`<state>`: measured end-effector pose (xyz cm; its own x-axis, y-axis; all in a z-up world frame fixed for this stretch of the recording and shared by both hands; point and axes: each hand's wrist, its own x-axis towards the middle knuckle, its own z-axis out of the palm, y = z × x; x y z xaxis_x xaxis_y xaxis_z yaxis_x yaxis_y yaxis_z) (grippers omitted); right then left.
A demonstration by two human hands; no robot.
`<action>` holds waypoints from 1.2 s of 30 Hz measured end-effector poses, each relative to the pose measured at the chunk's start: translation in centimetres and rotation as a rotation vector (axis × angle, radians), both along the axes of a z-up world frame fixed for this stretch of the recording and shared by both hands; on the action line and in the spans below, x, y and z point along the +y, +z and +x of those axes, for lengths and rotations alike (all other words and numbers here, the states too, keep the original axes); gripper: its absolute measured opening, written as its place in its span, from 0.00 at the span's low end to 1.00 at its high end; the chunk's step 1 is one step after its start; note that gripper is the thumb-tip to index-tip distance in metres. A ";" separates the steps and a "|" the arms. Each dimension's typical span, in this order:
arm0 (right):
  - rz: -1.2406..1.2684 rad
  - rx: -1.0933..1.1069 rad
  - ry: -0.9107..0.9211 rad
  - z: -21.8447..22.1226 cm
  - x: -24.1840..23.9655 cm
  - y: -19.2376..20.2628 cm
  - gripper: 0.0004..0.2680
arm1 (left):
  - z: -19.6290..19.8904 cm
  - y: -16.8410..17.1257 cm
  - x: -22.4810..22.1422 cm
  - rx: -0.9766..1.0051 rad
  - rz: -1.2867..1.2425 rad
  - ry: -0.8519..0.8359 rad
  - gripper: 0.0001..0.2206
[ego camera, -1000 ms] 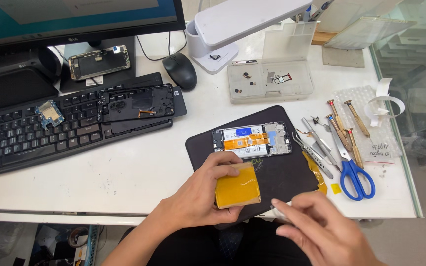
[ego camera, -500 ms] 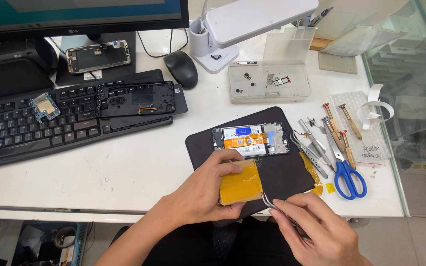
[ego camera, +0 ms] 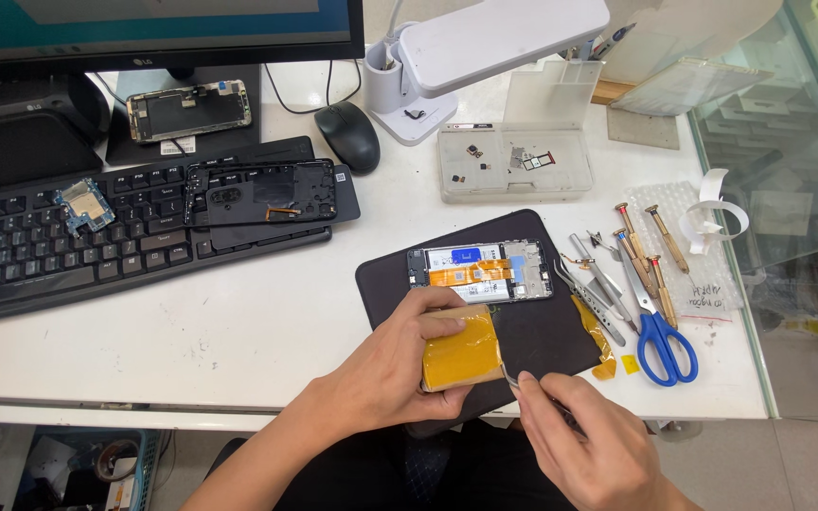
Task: The person opens a small cardboard package using scissors and a metal tool, removes a small electronic component, and installs it into a disassembled mobile phone. The person then connects a ribbon cable to the motherboard.
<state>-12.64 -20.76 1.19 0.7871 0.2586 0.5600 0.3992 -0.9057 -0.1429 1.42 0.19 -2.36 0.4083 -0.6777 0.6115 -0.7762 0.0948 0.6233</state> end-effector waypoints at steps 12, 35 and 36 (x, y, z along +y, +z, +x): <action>-0.243 -0.186 -0.221 3.6 -1.1 4.2 0.08 | -0.7 0.5 0.2 -0.254 -0.030 -0.083 0.38; 0.336 0.183 -0.146 0.0 -0.1 1.0 0.09 | 0.0 -0.6 0.2 -0.105 -0.066 0.026 0.38; 0.324 0.169 -0.152 -0.1 0.0 0.9 0.09 | 0.0 -0.7 0.2 -0.110 -0.064 0.024 0.38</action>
